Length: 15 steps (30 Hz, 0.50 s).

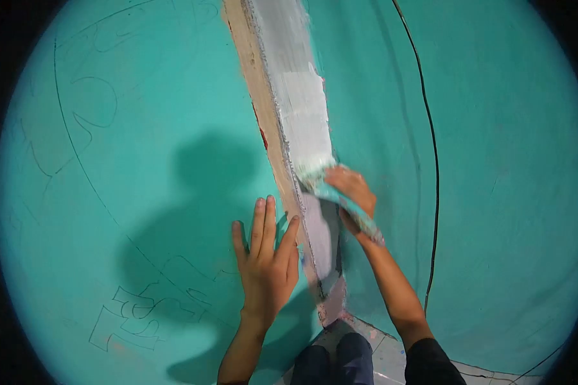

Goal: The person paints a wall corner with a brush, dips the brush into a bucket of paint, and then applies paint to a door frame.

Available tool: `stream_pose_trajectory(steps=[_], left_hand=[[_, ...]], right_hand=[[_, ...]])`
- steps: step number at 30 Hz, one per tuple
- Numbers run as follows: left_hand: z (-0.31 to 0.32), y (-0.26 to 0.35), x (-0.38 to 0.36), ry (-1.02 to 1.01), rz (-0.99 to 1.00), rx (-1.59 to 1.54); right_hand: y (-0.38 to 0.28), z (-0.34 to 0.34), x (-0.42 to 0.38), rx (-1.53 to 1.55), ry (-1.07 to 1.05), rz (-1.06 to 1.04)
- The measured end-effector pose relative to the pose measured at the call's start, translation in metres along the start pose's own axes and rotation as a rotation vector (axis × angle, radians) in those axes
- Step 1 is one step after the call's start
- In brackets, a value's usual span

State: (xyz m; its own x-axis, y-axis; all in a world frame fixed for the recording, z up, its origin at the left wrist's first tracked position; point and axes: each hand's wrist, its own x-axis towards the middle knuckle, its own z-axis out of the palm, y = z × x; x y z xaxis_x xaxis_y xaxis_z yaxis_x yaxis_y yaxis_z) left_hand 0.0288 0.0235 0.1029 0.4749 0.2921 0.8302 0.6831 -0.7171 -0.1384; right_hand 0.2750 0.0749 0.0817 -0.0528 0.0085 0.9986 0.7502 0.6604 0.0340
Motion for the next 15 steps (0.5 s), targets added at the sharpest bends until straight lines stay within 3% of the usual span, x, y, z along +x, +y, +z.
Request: stream_pose_trajectory(steps=[11,15], left_hand=[[0.018,0.015,-0.035,-0.195,0.008,-0.099],[0.031,0.007,-0.052,-0.234,0.039,-0.096]], right_hand=[[-0.035,-0.024,-0.181,0.091,-0.243,0.329],[-0.046,-0.037,-0.204,0.142,-0.246,0.44]])
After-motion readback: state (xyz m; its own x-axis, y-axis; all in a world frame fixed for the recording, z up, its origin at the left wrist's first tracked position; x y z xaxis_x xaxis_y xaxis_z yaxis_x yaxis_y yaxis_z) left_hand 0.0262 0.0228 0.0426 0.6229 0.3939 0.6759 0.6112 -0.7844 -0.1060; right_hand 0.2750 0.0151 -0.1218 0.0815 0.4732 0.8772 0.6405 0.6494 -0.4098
